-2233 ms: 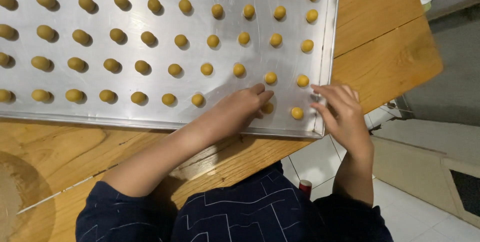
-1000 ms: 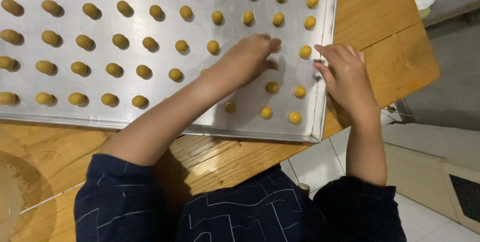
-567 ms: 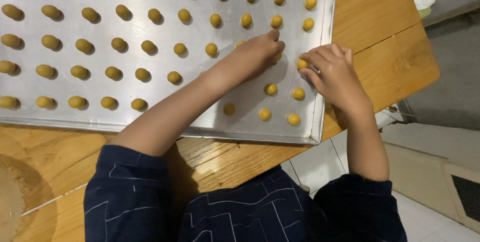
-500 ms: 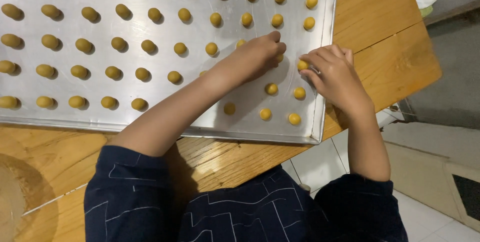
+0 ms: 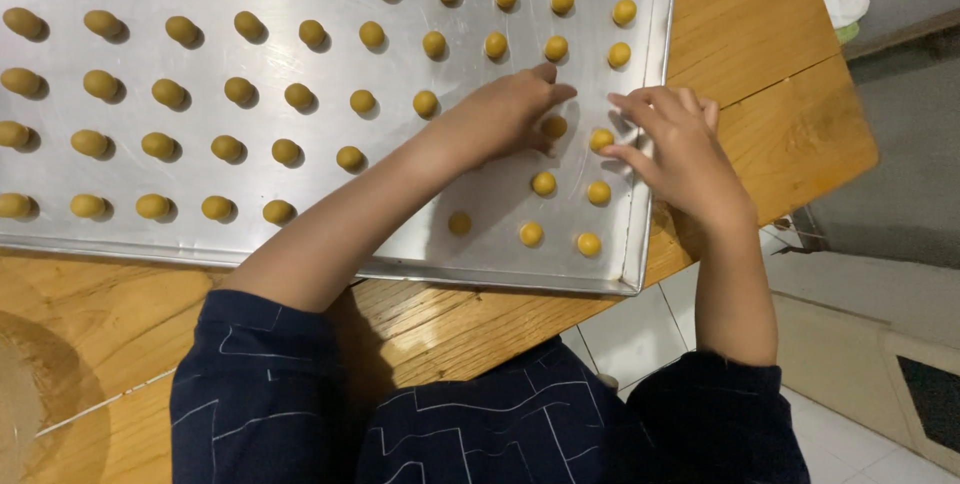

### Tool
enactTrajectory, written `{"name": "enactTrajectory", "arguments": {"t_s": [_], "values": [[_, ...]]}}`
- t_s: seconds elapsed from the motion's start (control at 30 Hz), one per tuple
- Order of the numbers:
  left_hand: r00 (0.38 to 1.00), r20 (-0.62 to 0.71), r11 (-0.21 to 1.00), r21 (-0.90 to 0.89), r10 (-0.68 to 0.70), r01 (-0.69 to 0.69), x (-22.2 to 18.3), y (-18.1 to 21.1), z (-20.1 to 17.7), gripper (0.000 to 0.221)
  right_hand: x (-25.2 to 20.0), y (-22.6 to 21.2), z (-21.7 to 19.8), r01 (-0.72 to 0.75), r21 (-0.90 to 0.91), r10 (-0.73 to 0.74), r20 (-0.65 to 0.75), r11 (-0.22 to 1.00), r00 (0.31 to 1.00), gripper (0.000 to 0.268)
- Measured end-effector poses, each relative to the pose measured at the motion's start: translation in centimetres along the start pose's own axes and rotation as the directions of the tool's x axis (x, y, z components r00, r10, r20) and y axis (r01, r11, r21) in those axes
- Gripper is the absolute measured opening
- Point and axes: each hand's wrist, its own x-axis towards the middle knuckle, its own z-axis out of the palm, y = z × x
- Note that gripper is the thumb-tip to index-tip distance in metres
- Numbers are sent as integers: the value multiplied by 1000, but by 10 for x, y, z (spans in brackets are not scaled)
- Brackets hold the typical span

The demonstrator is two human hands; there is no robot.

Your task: Rolling small portions of dough into balls and arranging them on a baking tray.

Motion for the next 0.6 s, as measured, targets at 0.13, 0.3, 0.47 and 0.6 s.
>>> {"name": "enactTrajectory", "arguments": {"t_s": [0.13, 0.3, 0.47, 0.6], "values": [[990, -105, 995, -7, -95, 95, 29, -29, -3, 54, 28, 35, 5, 75, 77, -64, -132, 994, 989, 40], [952, -306, 987, 153, 0, 49, 60, -59, 22, 26, 64, 53, 23, 96, -6, -96, -163, 995, 982, 40], [969, -244, 993, 121, 30, 0, 64, -65, 26, 27, 62, 48, 26, 124, -124, -144, -163, 984, 976, 21], [984, -178, 999, 38, 5, 1, 58, -58, 27, 25, 49, 44, 22, 139, -39, -144, -186, 989, 972, 25]]}}
